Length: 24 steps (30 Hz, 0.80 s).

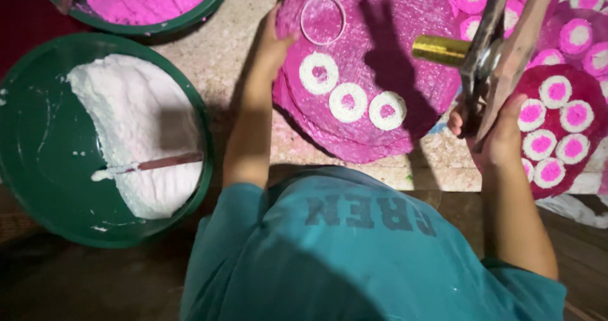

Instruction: The person scoops white paste from a green bucket and applies it into circular molds on a pink glittery surface using a handheld tool. They repeatedly fill the molds and arrange the finished white circles on a nearby tray.

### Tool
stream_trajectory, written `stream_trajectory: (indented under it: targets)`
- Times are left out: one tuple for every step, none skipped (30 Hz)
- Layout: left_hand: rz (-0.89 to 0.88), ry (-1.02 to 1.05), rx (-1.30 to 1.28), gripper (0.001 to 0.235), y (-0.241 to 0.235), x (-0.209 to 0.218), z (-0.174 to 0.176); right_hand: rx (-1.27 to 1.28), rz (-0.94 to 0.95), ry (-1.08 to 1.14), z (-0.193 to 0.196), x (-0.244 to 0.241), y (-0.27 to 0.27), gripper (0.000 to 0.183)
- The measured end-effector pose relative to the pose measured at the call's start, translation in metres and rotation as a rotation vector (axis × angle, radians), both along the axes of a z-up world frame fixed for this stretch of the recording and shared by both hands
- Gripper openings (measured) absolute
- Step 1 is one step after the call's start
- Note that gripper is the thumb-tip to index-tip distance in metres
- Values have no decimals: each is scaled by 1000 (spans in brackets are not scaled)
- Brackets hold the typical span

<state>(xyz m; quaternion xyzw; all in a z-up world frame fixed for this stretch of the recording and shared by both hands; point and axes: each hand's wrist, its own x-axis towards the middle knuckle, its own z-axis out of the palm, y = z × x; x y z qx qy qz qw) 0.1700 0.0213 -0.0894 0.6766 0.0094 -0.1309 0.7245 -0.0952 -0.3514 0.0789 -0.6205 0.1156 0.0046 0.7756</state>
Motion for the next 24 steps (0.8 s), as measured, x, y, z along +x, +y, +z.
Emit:
stream_trajectory:
  targets:
    - [63, -83, 26, 90, 2, -18, 2, -4, 6, 16, -2, -1, 0, 84]
    - [126, -165, 50, 87, 3, -41, 8, -8, 13, 34, -4, -2, -1, 87]
    - [188, -256, 207, 88, 4, -63, 17, -12, 19, 51, -6, -3, -1, 89]
    - [249, -339, 367, 89, 5, -88, 28, -27, 27, 47, -9, -4, 0, 90]
    - [308, -423, 528, 89, 9, -104, 40, -41, 34, 42, -12, -4, 1, 90]
    - [252, -528, 630, 73, 12, -116, 53, -58, 44, 42, -13, -5, 2, 90]
    - [192, -632, 730, 58, 14, -126, 66, -37, 52, 36, -14, -4, 3, 88]
    - [132, -738, 828, 44, 15, -132, 76, -17, 62, 27, -15, -2, 4, 86]
    - [112, -741, 856, 33, 14, -134, 85, 4, 71, 18, -15, 1, 5, 84]
    - [98, -746, 885, 21, 13, -132, 91, 5, 80, 11, -16, 6, 8, 84]
    - [83, -750, 915, 10, 13, -131, 95, 6, 89, 4, -17, 8, 13, 85]
    - [85, -749, 885, 9, 12, -129, 97, 7, 96, -7, -18, 12, 18, 85]
    - [87, -747, 856, 7, 9, -128, 97, 12, 121, -4, -19, 15, 22, 85]
    - [85, -748, 825, 5, 6, -128, 95, 16, 143, -2, -19, 17, 25, 86]
    - [82, -756, 820, 6, 4, -129, 92, 20, 164, 0, -19, 20, 28, 86]
    - [75, -762, 816, 7, 2, -131, 88, 5, 182, 10, -18, 21, 31, 88]
    - [68, -769, 811, 8, 1, -133, 85, -10, 201, 19, -18, 23, 34, 90]
    - [72, -779, 815, 12, 0, -134, 82, -25, 218, 30, -17, 25, 37, 92]
    - [77, -789, 818, 17, 0, -134, 80, -33, 235, 46, -16, 27, 40, 91]
    - [82, -801, 820, 22, 0, -130, 80, -43, 251, 62, -15, 33, 42, 90]
    - [82, -786, 674, 31, -1, -123, 82, -53, 267, 77, -13, 39, 45, 89]
    - [85, -770, 529, 40, -3, -113, 84, -245, 321, 105, -10, 49, 48, 91]
    - [86, -752, 383, 50, -4, -101, 87, -436, 374, 133, -7, 60, 50, 95]
    - [-7, -554, -114, 48, -9, -90, 90, -626, 426, 165, -2, 68, 52, 100]
